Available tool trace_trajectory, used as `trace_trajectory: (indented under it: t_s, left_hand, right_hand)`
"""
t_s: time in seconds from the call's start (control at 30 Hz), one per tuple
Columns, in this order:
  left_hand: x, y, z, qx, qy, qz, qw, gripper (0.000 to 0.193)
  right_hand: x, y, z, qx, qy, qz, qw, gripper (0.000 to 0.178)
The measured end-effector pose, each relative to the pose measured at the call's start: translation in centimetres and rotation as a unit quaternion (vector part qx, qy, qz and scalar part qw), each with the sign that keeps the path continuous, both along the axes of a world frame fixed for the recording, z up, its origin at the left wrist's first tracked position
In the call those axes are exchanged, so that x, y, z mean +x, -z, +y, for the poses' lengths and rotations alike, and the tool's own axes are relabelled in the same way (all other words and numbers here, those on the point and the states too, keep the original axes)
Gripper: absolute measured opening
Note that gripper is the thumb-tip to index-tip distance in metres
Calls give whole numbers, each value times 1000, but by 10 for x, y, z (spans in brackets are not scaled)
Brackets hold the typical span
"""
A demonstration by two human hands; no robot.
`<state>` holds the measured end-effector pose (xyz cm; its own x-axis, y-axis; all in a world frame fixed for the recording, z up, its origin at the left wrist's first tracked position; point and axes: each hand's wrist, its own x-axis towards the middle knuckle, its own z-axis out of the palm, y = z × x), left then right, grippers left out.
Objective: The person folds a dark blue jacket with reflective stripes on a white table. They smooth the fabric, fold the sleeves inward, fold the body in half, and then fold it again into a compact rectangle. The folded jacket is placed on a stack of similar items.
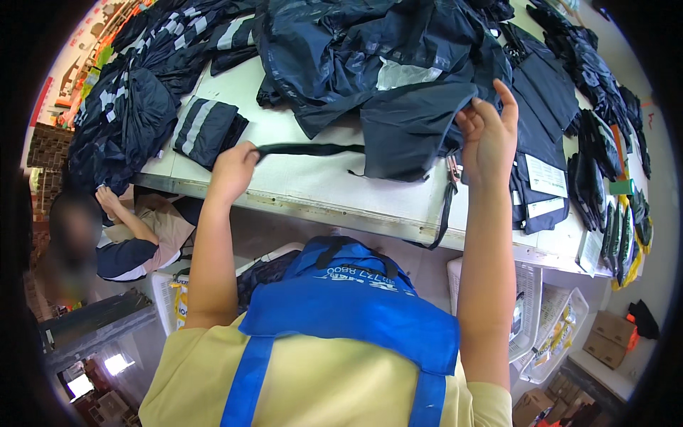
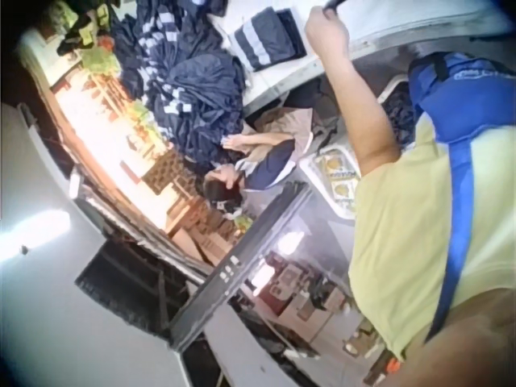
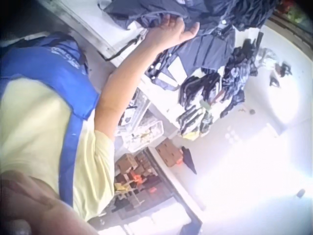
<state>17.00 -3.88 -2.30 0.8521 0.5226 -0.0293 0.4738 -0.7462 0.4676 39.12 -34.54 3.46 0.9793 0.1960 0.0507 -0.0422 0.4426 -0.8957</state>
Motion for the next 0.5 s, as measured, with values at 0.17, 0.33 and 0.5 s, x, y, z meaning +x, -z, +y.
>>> trace_trajectory:
  t_s: [0.17, 0.33, 0.5]
  left_hand:
    - [-2, -26, -32, -275, 233, 100, 927, 11]
    - [-12, -52, -43, -411, 514, -14, 753, 9]
    - [4, -59, -49, -617, 584, -7, 527, 13]
  right_hand:
    - [57, -15, 25, 8, -78, -36, 996, 47]
    - [39, -42, 64, -32, -233, -58, 970, 80]
    - [14, 65, -41, -335, 163, -153, 915, 67]
